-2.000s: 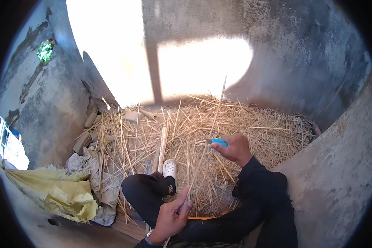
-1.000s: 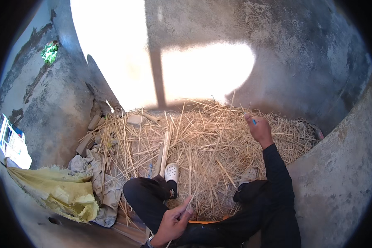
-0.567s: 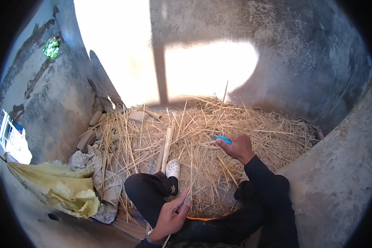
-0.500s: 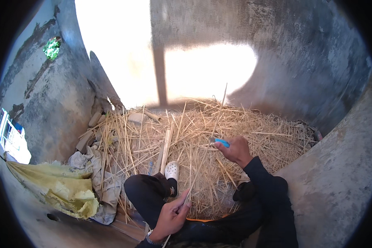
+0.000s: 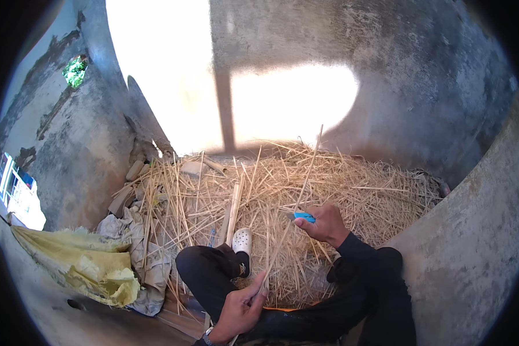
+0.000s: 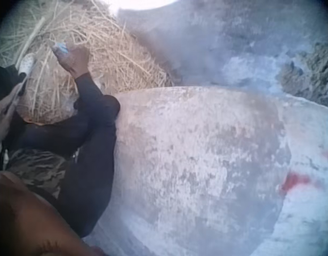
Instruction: The person sits on a straw-covered floor and uses a blue utility knife to peel the outer layer off long, thin sticks. They hold the stick with one hand and scrape along its length with the knife, repeating the action on multiple sticks.
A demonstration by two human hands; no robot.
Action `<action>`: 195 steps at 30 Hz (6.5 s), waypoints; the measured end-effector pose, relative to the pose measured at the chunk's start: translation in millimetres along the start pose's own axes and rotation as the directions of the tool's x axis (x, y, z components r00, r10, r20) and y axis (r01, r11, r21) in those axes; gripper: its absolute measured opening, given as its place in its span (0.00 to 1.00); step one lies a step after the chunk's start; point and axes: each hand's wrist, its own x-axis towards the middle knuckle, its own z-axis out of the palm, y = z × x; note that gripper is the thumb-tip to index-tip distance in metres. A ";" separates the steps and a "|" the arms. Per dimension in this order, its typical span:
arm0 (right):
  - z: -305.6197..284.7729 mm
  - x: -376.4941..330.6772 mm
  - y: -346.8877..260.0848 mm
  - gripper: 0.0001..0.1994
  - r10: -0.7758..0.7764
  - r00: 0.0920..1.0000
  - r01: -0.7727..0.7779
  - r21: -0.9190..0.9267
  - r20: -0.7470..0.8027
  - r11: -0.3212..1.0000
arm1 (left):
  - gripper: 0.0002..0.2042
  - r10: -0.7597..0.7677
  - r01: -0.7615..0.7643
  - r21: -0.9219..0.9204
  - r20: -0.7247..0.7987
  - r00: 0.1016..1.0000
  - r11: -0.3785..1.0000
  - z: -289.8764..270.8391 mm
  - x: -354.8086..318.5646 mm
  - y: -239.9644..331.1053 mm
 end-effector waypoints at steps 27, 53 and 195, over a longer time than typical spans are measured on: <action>-18.0 26.0 39.0 0.37 0.077 0.997 -0.079 -0.158 -0.018 0.984 | 0.21 0.215 -0.196 0.194 -0.083 0.973 0.961 6.0 -6.7 11.7; -31.4 -1.5 -19.6 0.36 -0.020 0.993 0.010 0.084 0.118 0.996 | 0.24 -0.184 0.218 -0.700 0.125 0.975 0.680 4.4 36.9 -3.6; -80.4 40.7 182.6 0.40 0.610 0.721 -0.654 -0.031 -0.330 0.756 | 0.19 -0.084 0.114 -0.348 0.100 0.991 0.931 8.1 -14.7 1.2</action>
